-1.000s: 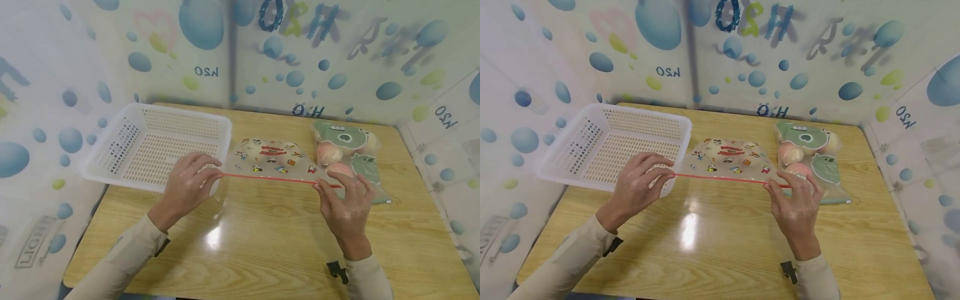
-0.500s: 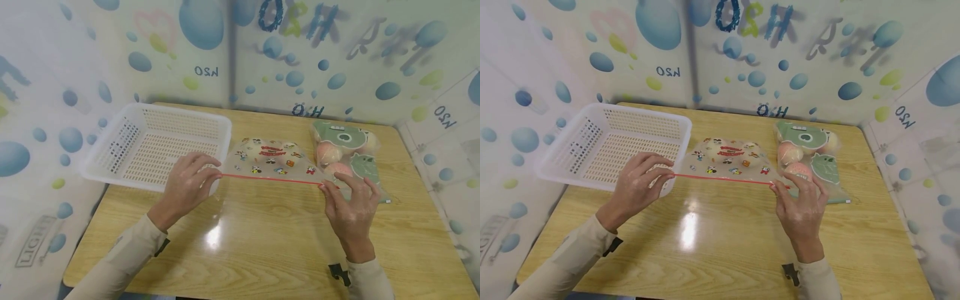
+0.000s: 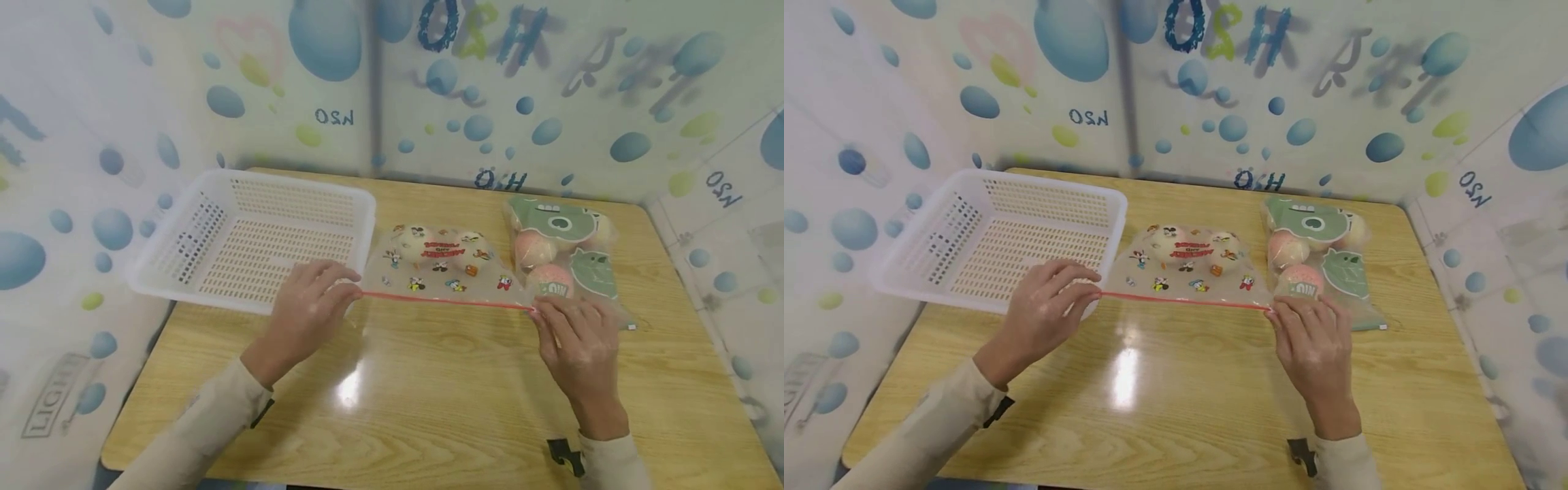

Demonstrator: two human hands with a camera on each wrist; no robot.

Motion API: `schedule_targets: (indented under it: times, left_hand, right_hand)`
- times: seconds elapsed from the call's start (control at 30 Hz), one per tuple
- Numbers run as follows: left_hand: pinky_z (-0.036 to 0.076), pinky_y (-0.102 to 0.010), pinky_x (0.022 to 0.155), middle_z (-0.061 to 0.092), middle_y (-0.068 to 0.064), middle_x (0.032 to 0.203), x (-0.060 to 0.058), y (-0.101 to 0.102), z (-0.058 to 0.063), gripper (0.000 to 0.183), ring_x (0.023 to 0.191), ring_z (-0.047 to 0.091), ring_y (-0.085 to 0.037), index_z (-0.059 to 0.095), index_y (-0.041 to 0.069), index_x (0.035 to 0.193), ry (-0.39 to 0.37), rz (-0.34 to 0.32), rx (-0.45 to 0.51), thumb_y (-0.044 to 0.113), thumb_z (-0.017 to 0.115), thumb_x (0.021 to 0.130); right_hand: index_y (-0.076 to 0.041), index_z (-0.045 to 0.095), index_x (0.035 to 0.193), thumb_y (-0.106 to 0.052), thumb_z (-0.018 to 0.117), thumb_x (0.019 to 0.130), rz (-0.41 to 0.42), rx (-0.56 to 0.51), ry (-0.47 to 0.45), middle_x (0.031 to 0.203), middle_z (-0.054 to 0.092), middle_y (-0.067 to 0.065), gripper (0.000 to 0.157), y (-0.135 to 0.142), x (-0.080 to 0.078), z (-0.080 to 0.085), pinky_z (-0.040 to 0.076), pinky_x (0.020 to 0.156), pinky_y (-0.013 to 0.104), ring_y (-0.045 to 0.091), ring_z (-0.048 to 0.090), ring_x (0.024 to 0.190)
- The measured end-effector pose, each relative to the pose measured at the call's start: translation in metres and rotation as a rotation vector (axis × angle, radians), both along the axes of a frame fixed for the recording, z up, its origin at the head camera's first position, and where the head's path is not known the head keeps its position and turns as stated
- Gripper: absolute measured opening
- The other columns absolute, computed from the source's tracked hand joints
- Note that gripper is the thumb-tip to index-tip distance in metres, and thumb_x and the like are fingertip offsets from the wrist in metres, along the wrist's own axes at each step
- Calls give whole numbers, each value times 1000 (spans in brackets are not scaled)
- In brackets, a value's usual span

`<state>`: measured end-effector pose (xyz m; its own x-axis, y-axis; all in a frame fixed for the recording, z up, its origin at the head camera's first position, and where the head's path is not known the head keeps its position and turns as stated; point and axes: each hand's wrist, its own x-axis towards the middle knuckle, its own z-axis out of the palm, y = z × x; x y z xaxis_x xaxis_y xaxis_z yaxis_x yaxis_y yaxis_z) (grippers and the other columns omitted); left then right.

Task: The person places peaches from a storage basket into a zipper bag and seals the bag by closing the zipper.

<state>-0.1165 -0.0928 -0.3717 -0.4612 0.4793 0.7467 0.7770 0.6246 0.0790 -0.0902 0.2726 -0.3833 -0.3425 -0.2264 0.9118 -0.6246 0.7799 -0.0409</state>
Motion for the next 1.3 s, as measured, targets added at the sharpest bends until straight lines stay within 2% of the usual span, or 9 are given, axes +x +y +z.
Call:
schedule_targets:
  times: [0.13,0.27,0.53,0.7,0.77,0.9,1.03,1.17,1.3]
  left_hand:
    - [47,-42,71,64,-5,93,11,5,-8,8,89,58,-28,65,6,84,64,-2,-53,9,59,79]
    - [48,-41,73,63,-8,94,23,11,-16,11,89,58,-28,63,5,75,77,-57,-143,11,54,76]
    - [42,-38,90,61,-11,108,39,19,-41,13,106,53,-27,61,5,71,-202,-182,-428,14,53,74]
    - [40,-39,93,58,-8,116,39,21,-48,22,112,49,-26,64,5,88,-328,-169,-572,21,58,75]
    - [39,-40,93,56,-10,119,38,21,-50,32,113,48,-27,64,4,99,-361,-173,-591,27,60,76]
    - [35,-44,96,50,-16,125,38,27,-52,34,117,43,-31,64,8,99,-394,-201,-530,36,62,79]
    - [34,-47,95,43,-19,131,42,46,-55,41,120,38,-35,61,12,110,-355,-187,-476,37,62,79]
    - [40,-52,87,35,-20,137,51,64,-64,61,121,35,-41,46,21,132,-315,-131,-567,44,61,78]
    - [43,-55,80,38,-19,136,53,69,-74,50,118,37,-43,47,25,131,-239,-48,-673,32,54,82]
  right_hand:
    - [5,68,81,-21,60,84,94,14,-111,86,67,12,27,8,6,-5,42,63,44,33,59,70]
    - [1,67,72,-21,56,79,152,43,-166,81,67,9,26,11,11,-13,43,59,42,31,59,66]
    - [-13,62,68,-25,52,71,152,159,-471,78,64,-1,15,23,22,-44,45,66,38,20,58,71]
    - [-20,61,71,-24,61,70,90,245,-718,79,61,-9,4,21,26,-51,45,67,35,11,56,72]
    - [-23,59,70,-27,64,73,61,267,-795,77,59,-10,7,17,27,-51,46,64,33,9,55,69]
    - [-19,62,77,-32,66,77,20,254,-818,86,57,-7,13,3,26,-44,47,59,33,10,56,70]
    - [-16,63,108,-33,65,78,44,301,-797,115,50,6,34,-19,22,-40,49,68,38,20,55,90]
    - [-20,52,127,-39,67,76,64,449,-822,134,36,17,56,-37,16,-44,44,79,51,36,40,113]
    - [-17,53,128,-40,68,74,65,514,-814,136,33,22,60,-42,12,-52,42,81,57,44,35,117]
